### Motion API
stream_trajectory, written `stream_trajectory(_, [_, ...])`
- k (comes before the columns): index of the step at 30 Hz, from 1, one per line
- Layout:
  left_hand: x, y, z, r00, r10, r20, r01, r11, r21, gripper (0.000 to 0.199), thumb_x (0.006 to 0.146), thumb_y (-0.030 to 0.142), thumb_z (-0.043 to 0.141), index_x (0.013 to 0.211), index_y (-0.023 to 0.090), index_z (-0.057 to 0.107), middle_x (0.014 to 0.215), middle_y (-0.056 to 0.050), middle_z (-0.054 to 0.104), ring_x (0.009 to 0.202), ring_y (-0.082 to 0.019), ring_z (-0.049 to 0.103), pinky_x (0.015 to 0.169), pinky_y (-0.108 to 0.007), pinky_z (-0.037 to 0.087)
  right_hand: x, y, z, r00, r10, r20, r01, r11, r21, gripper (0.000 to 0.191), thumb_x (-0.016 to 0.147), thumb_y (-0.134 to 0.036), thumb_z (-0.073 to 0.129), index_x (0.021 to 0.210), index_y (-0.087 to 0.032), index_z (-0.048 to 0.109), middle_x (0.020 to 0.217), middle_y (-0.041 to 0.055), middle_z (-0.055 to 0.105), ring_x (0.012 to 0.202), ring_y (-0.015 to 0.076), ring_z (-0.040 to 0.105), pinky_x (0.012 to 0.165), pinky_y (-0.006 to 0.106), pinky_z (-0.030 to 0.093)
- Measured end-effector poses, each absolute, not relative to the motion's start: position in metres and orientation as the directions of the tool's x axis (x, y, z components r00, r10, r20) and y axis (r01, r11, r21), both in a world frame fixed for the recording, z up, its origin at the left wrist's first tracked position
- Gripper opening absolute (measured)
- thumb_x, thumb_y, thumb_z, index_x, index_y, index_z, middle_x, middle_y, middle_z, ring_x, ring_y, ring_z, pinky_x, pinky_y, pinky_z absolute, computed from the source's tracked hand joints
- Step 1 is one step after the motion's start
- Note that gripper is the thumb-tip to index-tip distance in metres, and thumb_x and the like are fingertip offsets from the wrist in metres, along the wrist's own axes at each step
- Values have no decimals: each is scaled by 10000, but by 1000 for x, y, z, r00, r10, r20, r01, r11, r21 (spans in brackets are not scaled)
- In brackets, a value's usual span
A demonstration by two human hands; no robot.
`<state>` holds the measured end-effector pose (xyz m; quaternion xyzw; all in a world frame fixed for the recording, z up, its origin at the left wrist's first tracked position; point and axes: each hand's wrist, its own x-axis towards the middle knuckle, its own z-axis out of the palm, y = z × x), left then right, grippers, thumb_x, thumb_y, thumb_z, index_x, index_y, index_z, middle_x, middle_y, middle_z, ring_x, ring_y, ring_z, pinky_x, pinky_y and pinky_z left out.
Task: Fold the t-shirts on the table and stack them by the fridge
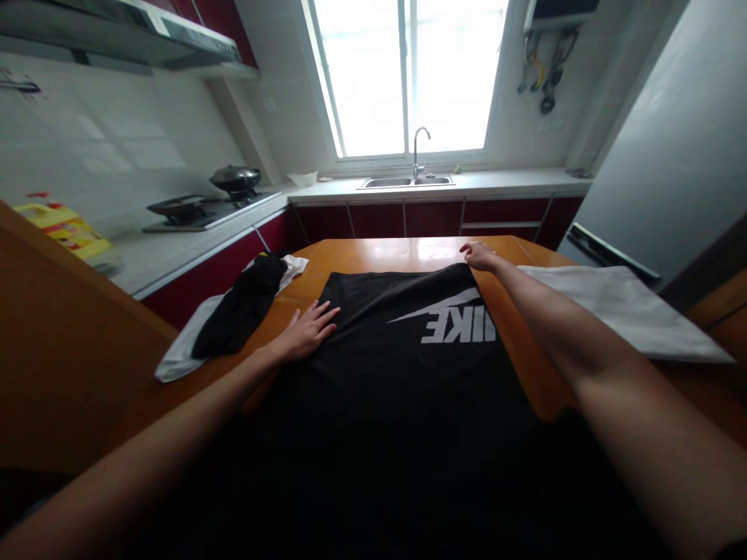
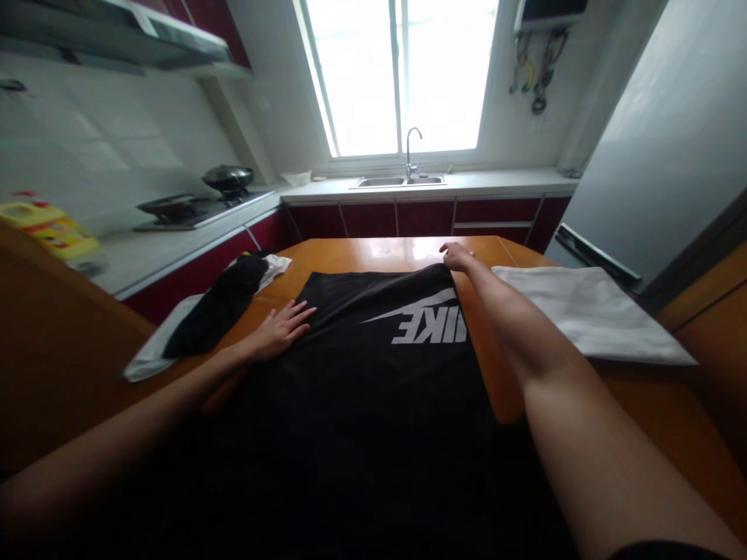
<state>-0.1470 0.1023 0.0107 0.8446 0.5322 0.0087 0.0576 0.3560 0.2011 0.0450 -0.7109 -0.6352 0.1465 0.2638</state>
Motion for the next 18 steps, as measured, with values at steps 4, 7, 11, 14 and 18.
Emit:
stream_trajectory(4, [-122, 123, 24, 454, 889, 70, 880, -459, 123, 619, 1005, 504, 317, 1537, 198, 397, 1635, -127, 286, 1529, -301, 191, 1200, -597, 180, 322, 182, 35, 158, 960, 231, 906, -48, -421, 438, 925, -207, 467, 1336, -124, 594, 1424, 206, 520, 1350, 359, 405, 1128, 547, 299])
stream_trajectory(7, [-98, 148, 27, 433, 893, 121, 880, -448, 157, 621, 1017, 467, 289, 1551, 158, 357, 1627, -135, 304, 1520, -273, 229, 1210, -530, 214, 297, 161, 14, 105, 974, 201, 936, -28, -350, 468, 981, -322, 401, 1372, -119, 559, 1461, 208, 497, 1359, 336, 417, 1141, 502, 304])
stream_trajectory(11, [-91, 180, 17, 299, 954, 7, 944, -297, 141, 635, 1022, 506, 263, 1562, 178, 333, 1641, -149, 246, 1522, -324, 206, 1182, -618, 197, 292, 147, -11, 117, 986, 118, 940, -72, -333, 599, 1009, -449, 353, 1476, -83, 432, 1583, 215, 356, 1470, 341, 277, 1181, 599, 174])
stream_trajectory(14, [-97, 195, 12, 202, 979, -33, 973, -197, 117, 680, 1012, 568, 241, 1568, 186, 326, 1644, -154, 232, 1520, -356, 196, 1168, -667, 175, 300, 149, -16, 112, 989, 98, 943, -75, -323, 652, 1017, -491, 307, 1522, -83, 361, 1622, 205, 284, 1511, 308, 200, 1199, 582, 128])
stream_trajectory(18, [-96, 211, 11, 218, 972, 91, 965, -228, 127, 690, 1011, 563, 238, 1568, 166, 327, 1640, -136, 263, 1525, -314, 200, 1206, -587, 177, 301, 155, -16, 165, 970, 180, 942, -101, -320, 633, 1018, -461, 286, 1509, -74, 385, 1607, 222, 307, 1507, 309, 213, 1197, 581, 125])
